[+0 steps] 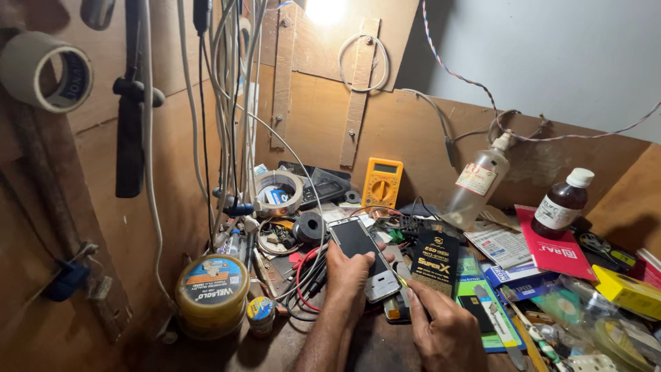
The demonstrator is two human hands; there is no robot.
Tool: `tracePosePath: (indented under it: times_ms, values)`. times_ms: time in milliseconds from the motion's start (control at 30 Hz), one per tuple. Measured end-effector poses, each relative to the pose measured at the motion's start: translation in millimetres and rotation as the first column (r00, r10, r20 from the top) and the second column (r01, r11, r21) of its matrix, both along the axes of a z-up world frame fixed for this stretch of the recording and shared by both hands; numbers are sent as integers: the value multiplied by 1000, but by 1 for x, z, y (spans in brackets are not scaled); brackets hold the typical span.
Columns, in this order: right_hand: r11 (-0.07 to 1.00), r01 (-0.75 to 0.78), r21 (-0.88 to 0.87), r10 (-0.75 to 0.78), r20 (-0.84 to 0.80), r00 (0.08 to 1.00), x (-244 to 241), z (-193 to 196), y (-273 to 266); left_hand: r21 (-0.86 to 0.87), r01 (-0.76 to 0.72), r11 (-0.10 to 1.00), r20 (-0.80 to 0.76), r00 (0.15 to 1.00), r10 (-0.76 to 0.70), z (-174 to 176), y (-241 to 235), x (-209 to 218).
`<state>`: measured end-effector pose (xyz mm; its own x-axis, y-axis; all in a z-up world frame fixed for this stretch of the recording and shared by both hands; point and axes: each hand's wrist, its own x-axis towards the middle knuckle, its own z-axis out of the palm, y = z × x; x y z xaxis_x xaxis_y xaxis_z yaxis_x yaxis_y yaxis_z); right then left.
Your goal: The person handles a disassembled smartphone and a black card-like object, repeatedly aligning and pressing them together. They then use a metal scraper to rub the back of the phone and a small tool to adjust internal components. The person continues to manipulate the phone and card, occasionally inspecting the device.
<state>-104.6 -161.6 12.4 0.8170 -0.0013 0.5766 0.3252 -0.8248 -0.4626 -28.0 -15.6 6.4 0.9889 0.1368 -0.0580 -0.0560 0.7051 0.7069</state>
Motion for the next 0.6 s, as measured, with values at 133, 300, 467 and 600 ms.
tracePosePath:
  times_ms: [133, 300, 467, 600]
  values:
    - [1000, 7, -6, -7, 42, 999, -2, -4, -2, 0, -4, 1000, 11, 1000, 4, -2, 2, 0]
    - [1000, 7, -9, -7, 21, 1000, 3, -3, 1, 1, 1, 1000, 42, 999, -1, -1, 1, -1]
    - [999, -24, -22, 25, 21, 999, 4, 5, 8, 15, 5, 1000, -7, 1000, -5, 3, 2, -5]
    - [999, -42, -21, 43, 70, 997, -1, 8, 10, -15, 6, 1000, -2, 1000, -6, 0, 3, -5]
